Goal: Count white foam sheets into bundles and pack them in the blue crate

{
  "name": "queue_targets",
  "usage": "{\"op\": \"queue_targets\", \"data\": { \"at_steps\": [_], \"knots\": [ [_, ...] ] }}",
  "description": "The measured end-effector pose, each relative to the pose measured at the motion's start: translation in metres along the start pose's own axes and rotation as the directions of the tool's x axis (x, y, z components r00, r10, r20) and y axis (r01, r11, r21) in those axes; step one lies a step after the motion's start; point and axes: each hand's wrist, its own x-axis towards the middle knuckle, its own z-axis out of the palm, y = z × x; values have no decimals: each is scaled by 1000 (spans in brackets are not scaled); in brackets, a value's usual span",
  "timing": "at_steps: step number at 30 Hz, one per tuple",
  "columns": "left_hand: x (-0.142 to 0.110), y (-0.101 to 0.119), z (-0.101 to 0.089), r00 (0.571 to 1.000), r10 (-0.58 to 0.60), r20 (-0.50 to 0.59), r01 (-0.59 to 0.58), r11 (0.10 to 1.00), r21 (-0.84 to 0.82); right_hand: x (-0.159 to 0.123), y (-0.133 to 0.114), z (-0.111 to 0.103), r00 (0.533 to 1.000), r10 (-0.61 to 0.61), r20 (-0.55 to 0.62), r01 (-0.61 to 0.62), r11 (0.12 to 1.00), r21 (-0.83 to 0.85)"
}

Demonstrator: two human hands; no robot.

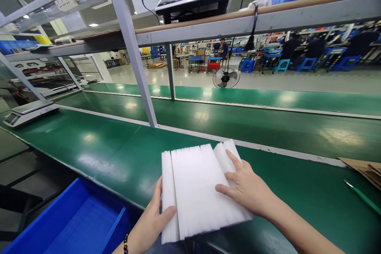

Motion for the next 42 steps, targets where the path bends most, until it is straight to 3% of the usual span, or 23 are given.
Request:
{"op": "queue_targets", "data": {
  "at_steps": [11, 20, 24, 28, 35, 42],
  "knots": [
    [1, -5, -3, 1000, 27, -13, -27, 999, 26, 2, 5, -5, 997, -17, 78, 31, 983, -182],
    [0, -5, -2, 999, 45, -4, -46, 998, -45, 0, 13, 1, 999, 8, 45, 9, 931, -365],
    [-1, -4, -4, 999, 40, 4, -40, 998, -43, -2, 5, 7, 1000, 4, -1, -5, 908, -418],
    [0, -5, -5, 999, 48, 9, -48, 997, -63, -4, -12, 10, 997, -62, 48, 76, 921, -382],
    [0, -4, -6, 997, 78, 16, -76, 991, -110, 6, -49, 13, 999, -11, 53, 29, 938, -345],
    [0, -6, -8, 996, 93, 20, -89, 988, -128, 8, -46, 18, 999, -23, 45, 38, 921, -389]
  ]
}}
